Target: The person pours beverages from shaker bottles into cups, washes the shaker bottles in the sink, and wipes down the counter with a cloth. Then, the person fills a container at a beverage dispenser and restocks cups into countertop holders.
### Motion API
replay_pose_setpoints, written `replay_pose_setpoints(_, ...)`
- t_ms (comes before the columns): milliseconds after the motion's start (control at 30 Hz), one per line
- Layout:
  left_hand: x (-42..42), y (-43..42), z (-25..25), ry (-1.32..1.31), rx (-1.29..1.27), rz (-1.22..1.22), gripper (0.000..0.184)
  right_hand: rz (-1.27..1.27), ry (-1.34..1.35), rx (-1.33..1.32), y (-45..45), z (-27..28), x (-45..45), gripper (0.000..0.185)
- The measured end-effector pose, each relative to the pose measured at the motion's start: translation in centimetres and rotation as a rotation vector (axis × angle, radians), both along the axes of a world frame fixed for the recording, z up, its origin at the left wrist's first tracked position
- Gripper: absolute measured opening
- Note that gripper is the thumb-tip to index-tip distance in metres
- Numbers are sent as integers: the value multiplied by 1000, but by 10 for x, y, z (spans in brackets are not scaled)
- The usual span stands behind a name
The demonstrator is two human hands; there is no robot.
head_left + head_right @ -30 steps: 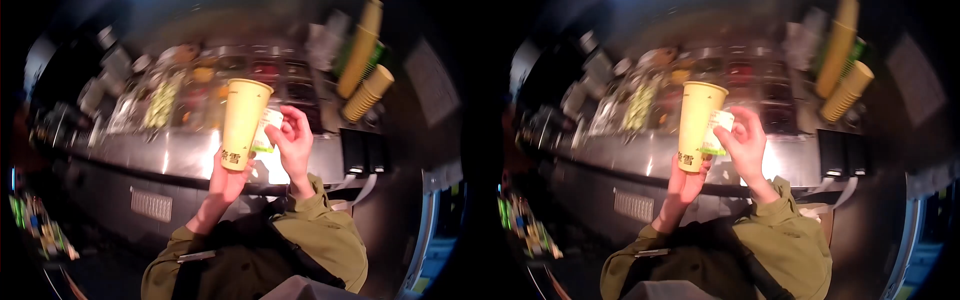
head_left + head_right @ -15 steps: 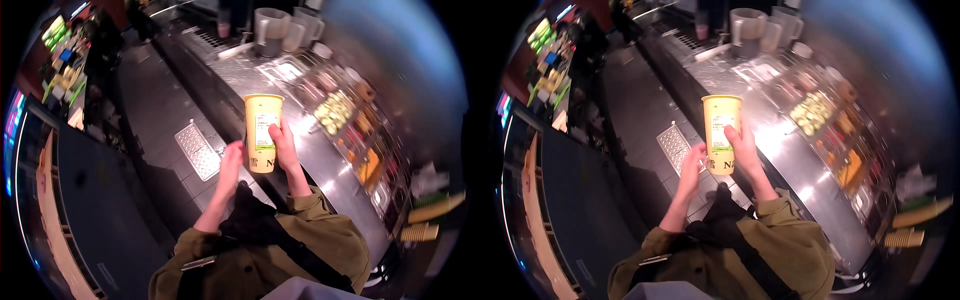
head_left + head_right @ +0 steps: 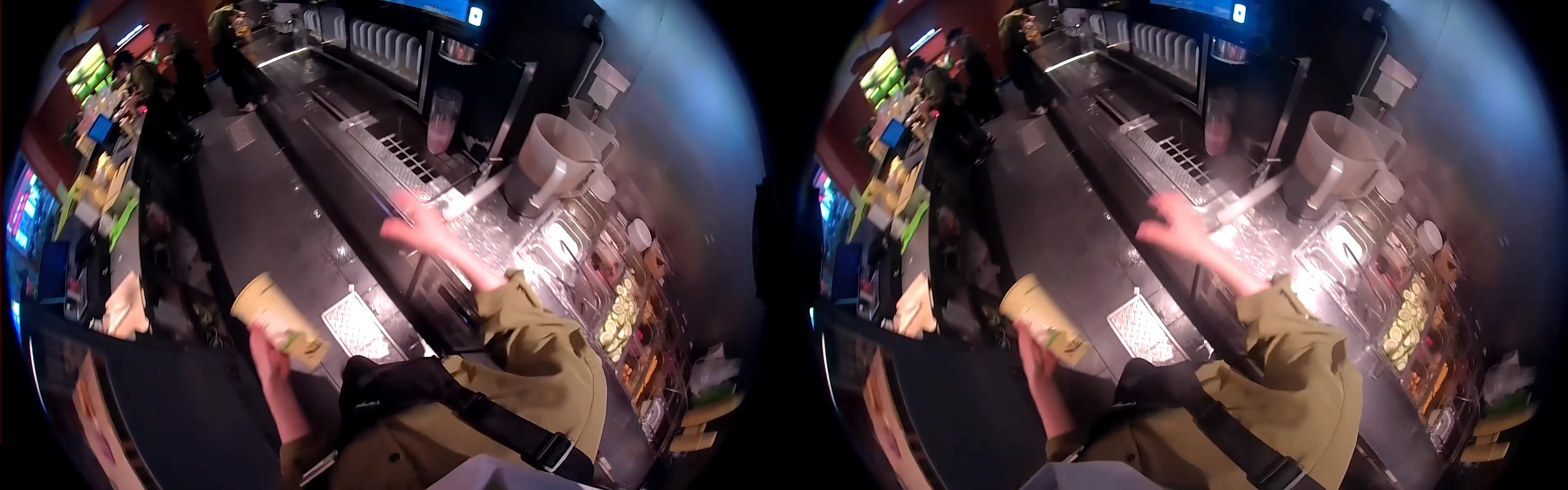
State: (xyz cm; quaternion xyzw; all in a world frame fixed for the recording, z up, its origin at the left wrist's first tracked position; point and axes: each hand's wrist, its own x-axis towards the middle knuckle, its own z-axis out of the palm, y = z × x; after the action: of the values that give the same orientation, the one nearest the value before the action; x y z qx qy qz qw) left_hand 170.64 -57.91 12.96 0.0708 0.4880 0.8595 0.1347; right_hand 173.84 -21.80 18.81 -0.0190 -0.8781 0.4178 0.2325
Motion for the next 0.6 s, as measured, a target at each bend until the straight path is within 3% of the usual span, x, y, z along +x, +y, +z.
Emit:
replay_pose_setpoints(33,-31,-14,-12,-249,-21,170,41,-304,149,113,52,-21,-56,59)
replay_pose_setpoints(67,-62,-23,-19,-248,5,211,40,-439,177,-22,96,-12,-96,59)
replay_pose_setpoints(133,-133,-43,-38,-172,-26,244,37,-909,386,492,174,-7,-157,63)
replay_pose_setpoints(167,-169,-51,-43,-93,-81,235,36,-1049,-117,386,191,11,-175,71)
replay_pose_setpoints(200,-209,-55,-45,-58,-129,185,31,-799,-545,77,228,25,-189,88)
replay_pose_setpoints(333,-375,3,-25,103,-307,204,29,-1070,-386,212,303,-14,-242,111)
replay_pose_setpoints(433,-493,78,-12,130,-435,90,36,-1146,-361,308,309,-25,-250,98)
replay_pose_setpoints(500,-562,141,7,150,-339,58,43,-1151,-331,274,272,-7,-275,91)
replay_pose_setpoints(600,-680,226,2,244,-258,116,51,-948,-302,394,247,14,-347,85)
